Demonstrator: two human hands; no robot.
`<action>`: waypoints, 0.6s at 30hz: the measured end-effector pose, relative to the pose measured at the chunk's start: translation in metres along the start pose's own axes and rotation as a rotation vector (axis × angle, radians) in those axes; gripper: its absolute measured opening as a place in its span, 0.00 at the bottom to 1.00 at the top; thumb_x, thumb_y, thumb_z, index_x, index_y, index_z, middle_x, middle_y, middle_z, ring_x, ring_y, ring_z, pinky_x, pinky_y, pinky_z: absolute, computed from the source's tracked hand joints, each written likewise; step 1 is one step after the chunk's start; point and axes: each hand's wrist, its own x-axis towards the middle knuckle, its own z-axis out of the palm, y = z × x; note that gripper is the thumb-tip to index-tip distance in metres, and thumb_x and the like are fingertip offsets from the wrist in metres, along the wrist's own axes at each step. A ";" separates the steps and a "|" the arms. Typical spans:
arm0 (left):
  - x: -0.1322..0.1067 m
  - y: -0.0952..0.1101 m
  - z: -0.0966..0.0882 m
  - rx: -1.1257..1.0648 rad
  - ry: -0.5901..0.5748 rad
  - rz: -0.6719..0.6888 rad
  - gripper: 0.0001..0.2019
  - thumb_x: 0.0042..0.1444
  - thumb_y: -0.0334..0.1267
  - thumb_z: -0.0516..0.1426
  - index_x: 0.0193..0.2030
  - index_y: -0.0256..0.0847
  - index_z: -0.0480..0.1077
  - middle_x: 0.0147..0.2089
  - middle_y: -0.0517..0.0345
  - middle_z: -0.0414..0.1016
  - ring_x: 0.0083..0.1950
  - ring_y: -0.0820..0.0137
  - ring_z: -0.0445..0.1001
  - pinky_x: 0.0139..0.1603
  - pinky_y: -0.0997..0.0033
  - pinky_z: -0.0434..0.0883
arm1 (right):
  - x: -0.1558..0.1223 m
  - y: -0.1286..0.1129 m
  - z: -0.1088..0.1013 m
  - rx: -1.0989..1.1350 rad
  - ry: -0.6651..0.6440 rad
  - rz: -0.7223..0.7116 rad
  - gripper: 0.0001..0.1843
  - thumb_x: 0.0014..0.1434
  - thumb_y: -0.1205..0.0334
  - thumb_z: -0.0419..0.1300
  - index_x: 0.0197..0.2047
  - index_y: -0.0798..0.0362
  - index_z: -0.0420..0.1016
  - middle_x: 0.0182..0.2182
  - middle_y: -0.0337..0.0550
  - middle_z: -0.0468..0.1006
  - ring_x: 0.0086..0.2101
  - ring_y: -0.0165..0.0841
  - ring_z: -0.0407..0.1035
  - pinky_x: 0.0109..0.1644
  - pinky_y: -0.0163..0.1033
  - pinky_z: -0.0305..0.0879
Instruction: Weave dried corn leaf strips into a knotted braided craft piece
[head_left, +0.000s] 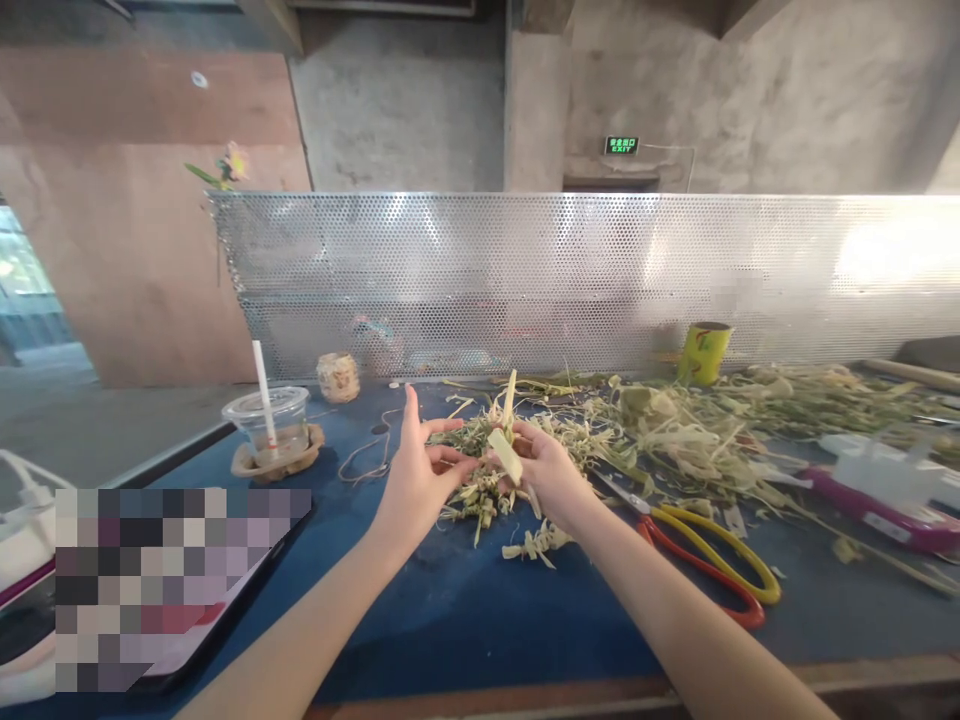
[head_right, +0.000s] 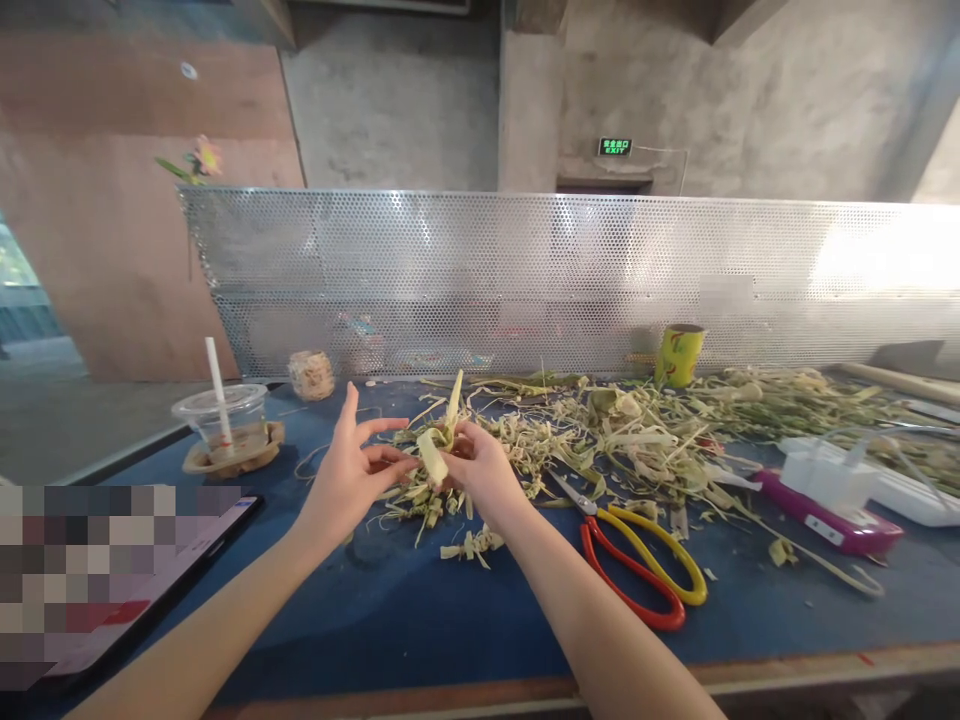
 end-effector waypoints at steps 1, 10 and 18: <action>0.000 -0.001 0.000 0.006 0.001 0.003 0.51 0.46 0.33 0.59 0.63 0.53 0.22 0.49 0.51 0.66 0.31 0.71 0.72 0.31 0.67 0.73 | 0.000 0.001 0.000 -0.006 -0.015 -0.006 0.25 0.32 0.65 0.69 0.36 0.52 0.68 0.23 0.33 0.69 0.22 0.25 0.65 0.21 0.31 0.64; -0.001 0.009 -0.002 -0.078 -0.079 -0.159 0.51 0.44 0.35 0.60 0.65 0.48 0.26 0.47 0.50 0.66 0.27 0.75 0.67 0.24 0.71 0.70 | 0.004 -0.010 -0.011 0.047 0.214 -0.192 0.19 0.36 0.60 0.67 0.32 0.55 0.68 0.23 0.35 0.71 0.21 0.24 0.63 0.17 0.28 0.55; -0.003 0.008 -0.001 -0.057 -0.268 -0.162 0.48 0.47 0.36 0.59 0.65 0.40 0.28 0.36 0.55 0.72 0.36 0.68 0.72 0.40 0.64 0.69 | 0.003 -0.014 -0.012 0.037 0.111 -0.126 0.19 0.36 0.59 0.68 0.31 0.55 0.67 0.19 0.32 0.68 0.16 0.21 0.59 0.14 0.27 0.50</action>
